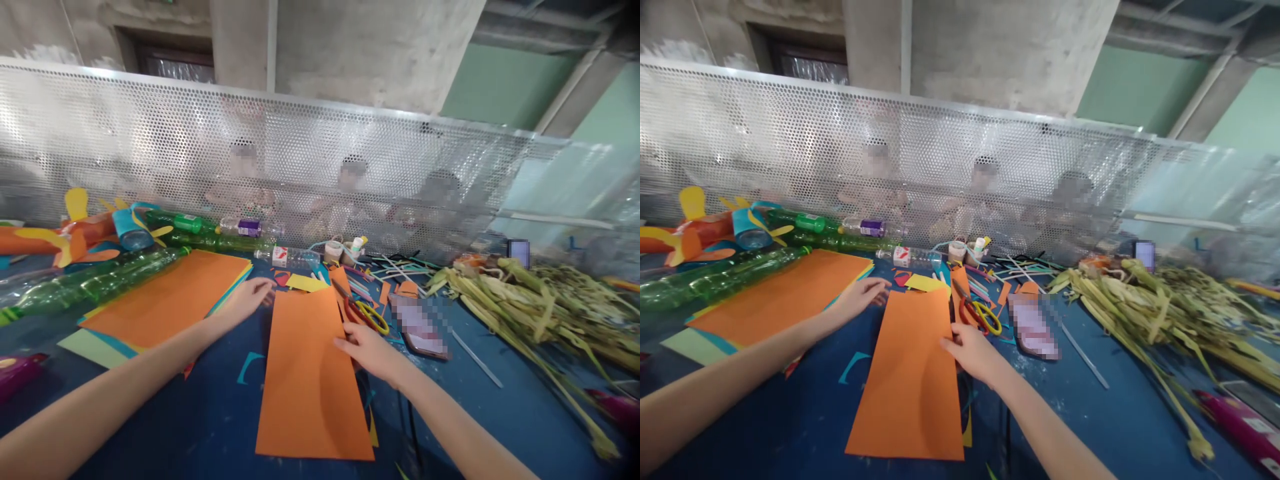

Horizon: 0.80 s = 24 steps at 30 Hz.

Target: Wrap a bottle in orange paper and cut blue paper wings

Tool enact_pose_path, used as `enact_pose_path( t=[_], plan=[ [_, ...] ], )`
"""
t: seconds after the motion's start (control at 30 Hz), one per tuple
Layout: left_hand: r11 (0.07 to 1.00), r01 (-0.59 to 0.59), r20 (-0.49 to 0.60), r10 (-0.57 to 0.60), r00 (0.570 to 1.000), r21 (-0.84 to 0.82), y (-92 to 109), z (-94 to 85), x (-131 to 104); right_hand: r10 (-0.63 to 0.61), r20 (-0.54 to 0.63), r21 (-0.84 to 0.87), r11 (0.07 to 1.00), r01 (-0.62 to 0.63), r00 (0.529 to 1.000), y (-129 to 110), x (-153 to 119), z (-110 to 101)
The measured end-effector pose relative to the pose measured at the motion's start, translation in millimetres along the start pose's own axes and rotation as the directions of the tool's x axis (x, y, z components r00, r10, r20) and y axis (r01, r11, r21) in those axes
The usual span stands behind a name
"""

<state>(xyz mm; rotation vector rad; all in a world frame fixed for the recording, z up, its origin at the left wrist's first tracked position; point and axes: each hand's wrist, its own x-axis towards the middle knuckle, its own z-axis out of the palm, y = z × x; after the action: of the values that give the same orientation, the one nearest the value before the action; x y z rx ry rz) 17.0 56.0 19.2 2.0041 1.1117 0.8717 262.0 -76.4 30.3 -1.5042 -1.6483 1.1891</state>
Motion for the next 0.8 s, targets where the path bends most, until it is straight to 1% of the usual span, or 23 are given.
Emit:
enact_pose_path(
  t=[0.07,0.17,0.23,0.33,0.4,0.47,0.6,0.67,0.73,0.8],
  plan=[
    [0.991,-0.051,-0.054,0.059,0.997,0.127,-6,-9.8,22,-0.071,-0.024,-0.074,0.995,0.069,0.997,-3,0,1],
    [0.939,-0.133,-0.057,0.158,0.986,0.317,-8,-18.3,56,-0.154,-0.041,-0.071,0.986,0.151,0.987,-4,0,4],
    [0.892,-0.167,-0.044,0.204,0.978,0.419,-9,-18.1,76,-0.173,-0.085,-0.086,0.982,0.166,0.981,-3,1,6],
    [0.824,-0.186,-0.030,0.239,0.971,0.535,-11,-11.8,95,-0.203,-0.178,-0.236,0.959,0.159,0.963,-1,2,8],
    [0.790,-0.172,-0.043,0.243,0.969,0.588,-12,-6.8,101,-0.241,-0.226,-0.329,0.931,0.159,0.944,1,3,10],
    [0.767,-0.146,-0.068,0.240,0.968,0.625,-13,-3.6,103,-0.279,-0.254,-0.365,0.914,0.175,0.926,3,5,11],
    [0.754,-0.085,-0.126,0.218,0.968,0.651,-12,-5.0,100,-0.295,-0.244,-0.304,0.928,0.216,0.924,5,7,12],
    [0.762,-0.072,-0.132,0.203,0.970,0.644,-10,-9.1,97,-0.299,-0.270,-0.273,0.935,0.225,0.915,3,7,12],
    [0.778,-0.075,-0.114,0.186,0.976,0.624,-7,-15.1,93,-0.308,-0.310,-0.250,0.939,0.235,0.900,0,5,12],
    [0.804,-0.092,-0.064,0.160,0.985,0.587,-3,-22.8,85,-0.295,-0.330,-0.220,0.948,0.230,0.897,-2,4,11]
  ],
)
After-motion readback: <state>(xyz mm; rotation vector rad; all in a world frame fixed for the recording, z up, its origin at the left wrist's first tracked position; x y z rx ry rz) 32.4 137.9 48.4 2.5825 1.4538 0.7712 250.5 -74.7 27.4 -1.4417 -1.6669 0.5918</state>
